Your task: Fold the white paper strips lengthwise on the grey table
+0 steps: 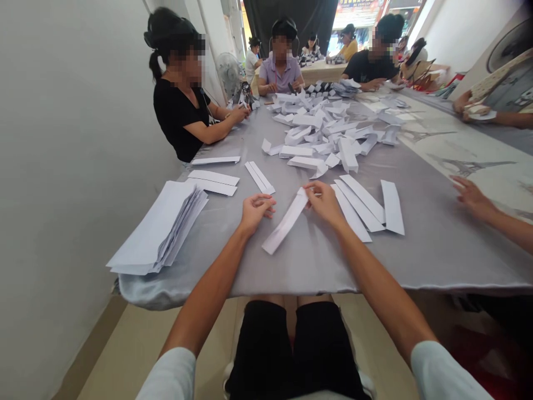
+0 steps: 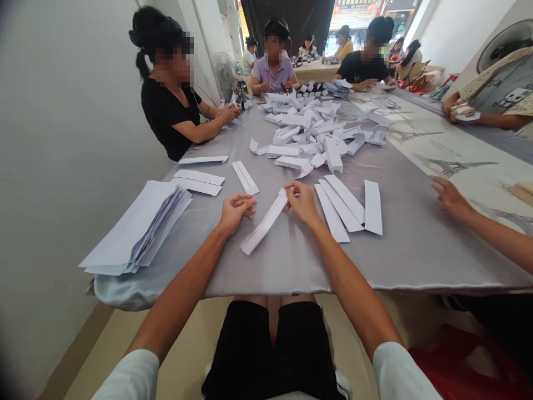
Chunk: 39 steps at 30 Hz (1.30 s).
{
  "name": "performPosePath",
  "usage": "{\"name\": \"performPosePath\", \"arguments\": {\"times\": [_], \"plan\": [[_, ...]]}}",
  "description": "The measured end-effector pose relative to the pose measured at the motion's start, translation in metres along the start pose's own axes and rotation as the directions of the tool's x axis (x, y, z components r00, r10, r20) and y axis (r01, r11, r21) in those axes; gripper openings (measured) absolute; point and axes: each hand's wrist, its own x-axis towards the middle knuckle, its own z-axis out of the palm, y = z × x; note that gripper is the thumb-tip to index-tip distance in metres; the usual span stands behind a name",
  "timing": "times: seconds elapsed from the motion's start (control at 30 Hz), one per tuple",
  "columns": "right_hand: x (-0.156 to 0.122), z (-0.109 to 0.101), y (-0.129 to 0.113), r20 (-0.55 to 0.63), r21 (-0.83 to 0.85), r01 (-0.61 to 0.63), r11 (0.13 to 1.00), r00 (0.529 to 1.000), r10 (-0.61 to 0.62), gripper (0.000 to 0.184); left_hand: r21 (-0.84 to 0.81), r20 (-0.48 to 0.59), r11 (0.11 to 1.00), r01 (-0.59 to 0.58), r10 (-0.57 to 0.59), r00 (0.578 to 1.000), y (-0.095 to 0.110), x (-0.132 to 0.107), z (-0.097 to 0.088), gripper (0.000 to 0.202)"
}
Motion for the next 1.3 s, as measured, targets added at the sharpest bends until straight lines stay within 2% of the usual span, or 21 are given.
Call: {"name": "performPosePath", "arguments": {"times": [0.07, 0.17, 0.23, 0.3, 0.37, 0.4, 0.47, 0.53, 0.67, 0.7, 0.77, 0.8, 0.87, 0.93, 1.0, 1.07, 1.13, 1.2, 1.3], "plan": [[-0.008, -0.028, -0.008, -0.092, -0.004, -0.044, 0.999, 0.995, 0.044, 0.049, -0.022, -0.052, 0.999, -0.034, 0.033, 0.998, -0.001, 0.003, -0.002, 0.050], [-0.040, -0.072, -0.015, -0.226, -0.030, -0.098, 0.995, 0.970, 0.089, 0.064, -0.015, -0.131, 0.995, -0.097, 0.095, 0.987, -0.002, 0.007, -0.005, 0.046], [-0.071, -0.094, -0.017, -0.346, -0.134, -0.105, 0.985, 0.937, 0.052, 0.065, -0.009, -0.149, 0.992, -0.124, 0.121, 0.981, -0.003, 0.008, -0.005, 0.043], [-0.103, -0.106, -0.015, -0.395, -0.342, -0.121, 0.932, 0.918, -0.026, 0.055, -0.006, -0.132, 0.991, -0.134, 0.132, 0.982, -0.002, 0.008, -0.005, 0.042], [-0.131, -0.109, -0.013, -0.369, -0.528, -0.130, 0.839, 0.925, -0.088, 0.046, 0.000, -0.109, 0.991, -0.131, 0.130, 0.986, -0.002, 0.007, -0.004, 0.042], [-0.141, -0.107, -0.012, -0.345, -0.584, -0.136, 0.800, 0.934, -0.094, 0.047, 0.004, -0.101, 0.992, -0.126, 0.125, 0.987, -0.002, 0.006, -0.003, 0.043], [-0.155, -0.101, -0.010, -0.271, -0.606, -0.151, 0.781, 0.962, -0.024, 0.050, 0.014, -0.095, 0.993, -0.115, 0.115, 0.989, -0.002, 0.006, -0.003, 0.044], [-0.161, -0.093, -0.011, -0.229, -0.640, -0.219, 0.736, 0.969, 0.089, 0.048, 0.027, -0.097, 0.993, -0.111, 0.113, 0.989, -0.003, 0.007, -0.004, 0.044], [-0.161, -0.081, -0.019, -0.295, -0.788, -0.406, 0.463, 0.909, 0.294, 0.041, 0.052, -0.088, 0.993, -0.108, 0.112, 0.990, -0.005, 0.008, -0.006, 0.045], [-0.161, -0.079, -0.022, -0.319, -0.800, -0.430, 0.419, 0.896, 0.310, 0.039, 0.059, -0.081, 0.993, -0.106, 0.110, 0.991, -0.006, 0.008, -0.007, 0.044], [-0.163, -0.076, -0.024, -0.346, -0.808, -0.432, 0.401, 0.898, 0.271, 0.040, 0.077, -0.065, 0.992, -0.101, 0.106, 0.992, -0.007, 0.008, -0.007, 0.043], [-0.165, -0.075, -0.024, -0.339, -0.816, -0.401, 0.416, 0.915, 0.217, 0.041, 0.089, -0.061, 0.991, -0.099, 0.105, 0.993, -0.008, 0.008, -0.007, 0.043], [-0.168, -0.074, -0.018, -0.253, -0.854, -0.257, 0.451, 0.965, 0.071, 0.039, 0.120, -0.055, 0.989, -0.091, 0.098, 0.994, -0.008, 0.007, -0.005, 0.043], [-0.170, -0.074, -0.009, -0.072, -0.891, -0.032, 0.454, 0.995, -0.071, 0.040, 0.156, -0.044, 0.984, -0.088, 0.096, 0.994, -0.007, 0.006, -0.004, 0.043], [-0.168, -0.075, 0.003, 0.143, -0.893, 0.195, 0.406, 0.977, -0.155, 0.053, 0.193, -0.028, 0.977, -0.093, 0.101, 0.995, -0.007, 0.005, -0.002, 0.042], [-0.164, -0.076, 0.012, 0.320, -0.876, 0.355, 0.326, 0.934, -0.156, 0.069, 0.226, -0.014, 0.969, -0.098, 0.104, 0.994, -0.006, 0.004, -0.001, 0.041], [-0.158, -0.077, 0.017, 0.423, -0.864, 0.436, 0.250, 0.900, -0.106, 0.082, 0.247, -0.006, 0.965, -0.092, 0.096, 0.995, -0.005, 0.004, -0.001, 0.042], [-0.150, -0.076, 0.018, 0.461, -0.863, 0.463, 0.201, 0.885, -0.058, 0.086, 0.253, 0.000, 0.964, -0.082, 0.085, 0.996, -0.005, 0.003, -0.002, 0.042], [-0.135, -0.069, 0.018, 0.460, -0.873, 0.456, 0.170, 0.888, -0.016, 0.083, 0.259, 0.013, 0.963, -0.080, 0.080, 0.997, -0.006, 0.004, -0.002, 0.041]]}}
